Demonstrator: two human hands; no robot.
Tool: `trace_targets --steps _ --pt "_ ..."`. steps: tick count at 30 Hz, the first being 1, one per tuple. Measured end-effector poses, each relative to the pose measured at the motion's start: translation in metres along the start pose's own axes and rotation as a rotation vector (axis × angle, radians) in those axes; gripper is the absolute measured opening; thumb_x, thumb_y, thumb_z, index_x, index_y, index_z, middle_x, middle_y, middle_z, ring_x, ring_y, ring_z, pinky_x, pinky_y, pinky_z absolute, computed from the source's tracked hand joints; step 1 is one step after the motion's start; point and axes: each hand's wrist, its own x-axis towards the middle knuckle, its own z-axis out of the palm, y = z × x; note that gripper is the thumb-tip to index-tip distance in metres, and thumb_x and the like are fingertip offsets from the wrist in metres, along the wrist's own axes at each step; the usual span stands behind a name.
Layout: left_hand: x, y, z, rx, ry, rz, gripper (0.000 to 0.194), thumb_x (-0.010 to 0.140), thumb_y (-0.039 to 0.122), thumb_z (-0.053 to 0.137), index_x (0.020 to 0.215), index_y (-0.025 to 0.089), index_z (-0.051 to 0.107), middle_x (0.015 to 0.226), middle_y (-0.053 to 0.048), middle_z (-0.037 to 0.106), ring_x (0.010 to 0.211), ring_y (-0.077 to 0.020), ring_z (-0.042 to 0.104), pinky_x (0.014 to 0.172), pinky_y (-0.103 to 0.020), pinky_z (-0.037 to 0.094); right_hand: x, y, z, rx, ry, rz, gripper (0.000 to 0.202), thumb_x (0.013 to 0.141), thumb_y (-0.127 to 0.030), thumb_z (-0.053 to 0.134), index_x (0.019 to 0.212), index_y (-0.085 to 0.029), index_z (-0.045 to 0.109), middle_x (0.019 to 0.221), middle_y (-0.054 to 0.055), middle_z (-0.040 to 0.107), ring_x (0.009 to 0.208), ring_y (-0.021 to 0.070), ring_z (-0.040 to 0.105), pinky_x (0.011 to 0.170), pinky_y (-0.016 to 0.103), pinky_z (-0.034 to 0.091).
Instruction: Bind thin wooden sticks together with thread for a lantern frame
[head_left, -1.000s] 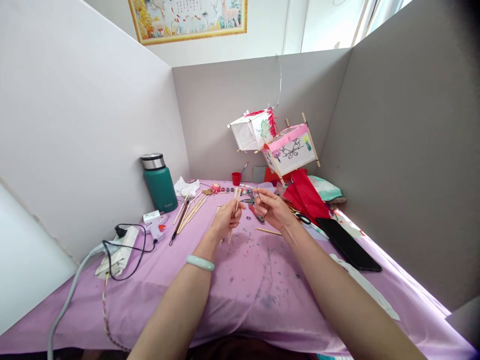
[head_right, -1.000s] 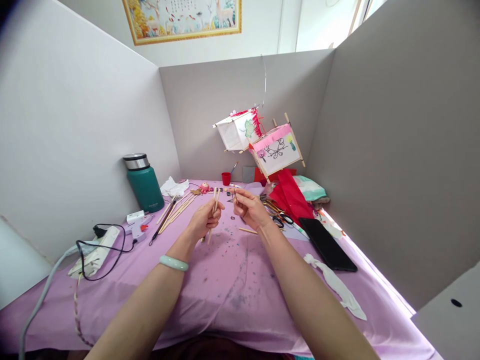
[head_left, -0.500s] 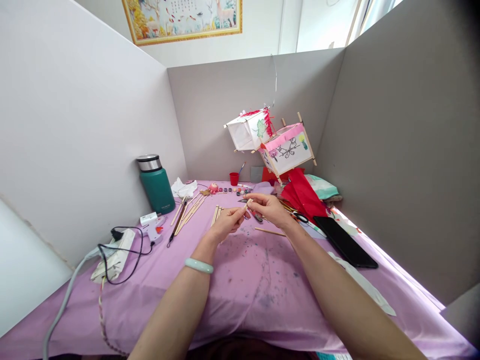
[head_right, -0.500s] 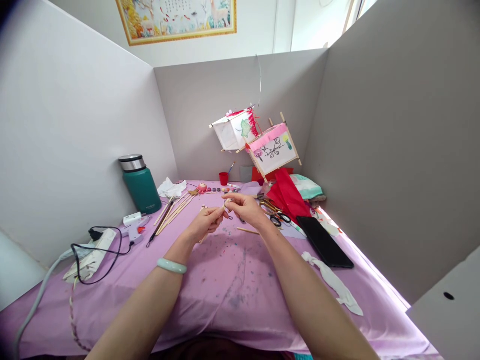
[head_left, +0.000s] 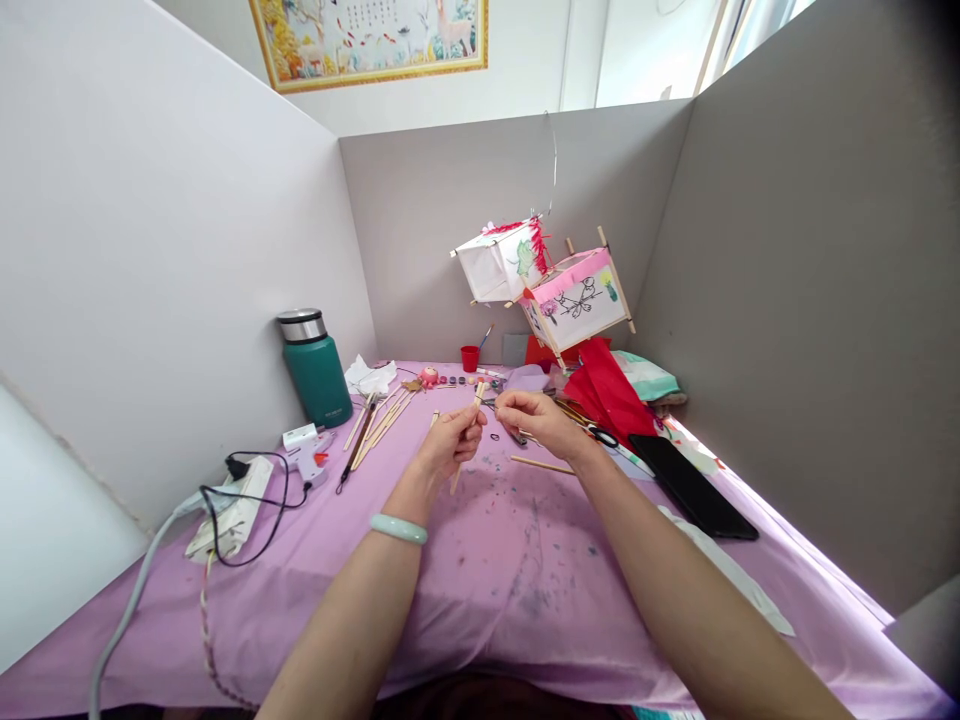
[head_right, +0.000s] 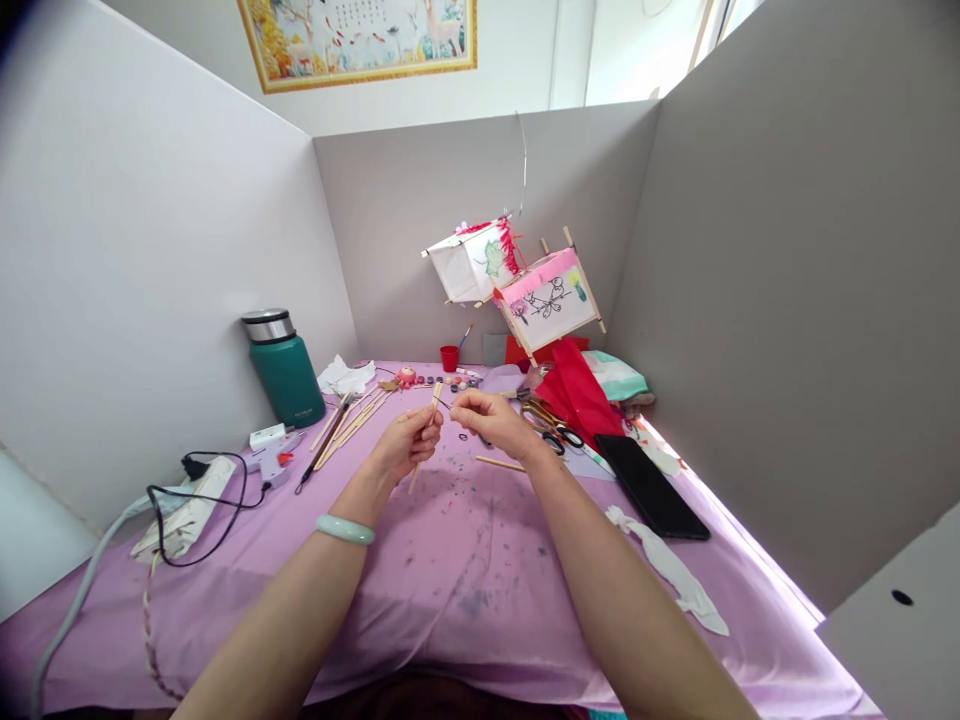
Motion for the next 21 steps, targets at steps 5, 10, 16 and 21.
trace_targets --steps 5,10,16,21 --pt "0.000 0.002 0.000 -0.054 -0.009 -0.040 0.030 0.079 0.044 0.061 0.077 0.015 0.050 0.051 0.010 0.029 0.038 -0.0020 0.013 0.037 -0.018 0.006 0.001 -0.002 0.008 0.301 0.067 -0.038 0.020 0.077 -0.037 0.066 0.073 -0.019 0.058 0.081 0.001 0.057 0.061 0.0096 0.046 0.060 0.026 0.040" --pt "-0.004 0.001 0.002 0.275 -0.103 0.006 0.037 0.079 0.051 0.059 0.075 0.014 0.057 0.050 0.009 0.026 0.039 -0.0031 0.015 0.038 -0.019 0.008 0.002 0.000 0.000 0.523 -0.018 0.207 0.030 0.075 -0.032 0.068 0.061 -0.019 0.045 0.051 -0.008 0.032 0.045 0.0062 0.026 0.048 0.023 0.029" --pt "-0.005 0.003 0.001 0.752 -0.085 0.051 0.039 0.083 0.050 0.049 0.074 0.015 0.063 0.050 0.006 0.034 0.045 -0.0071 0.029 0.044 -0.021 0.022 0.002 0.002 -0.008 0.441 0.003 0.329 0.029 0.069 -0.030 0.069 0.058 -0.018 0.045 0.047 -0.010 0.027 0.042 0.0049 0.018 0.044 0.024 0.020" --pt "-0.004 0.007 0.004 1.008 0.059 0.095 0.039 0.083 0.044 0.044 0.070 0.015 0.067 0.050 0.003 0.041 0.049 -0.0101 0.036 0.050 -0.024 0.029 0.006 0.002 0.001 -0.051 0.323 0.154 0.023 0.069 -0.035 0.067 0.060 -0.016 0.058 0.051 -0.004 0.045 0.046 0.0080 0.034 0.045 0.024 0.023"
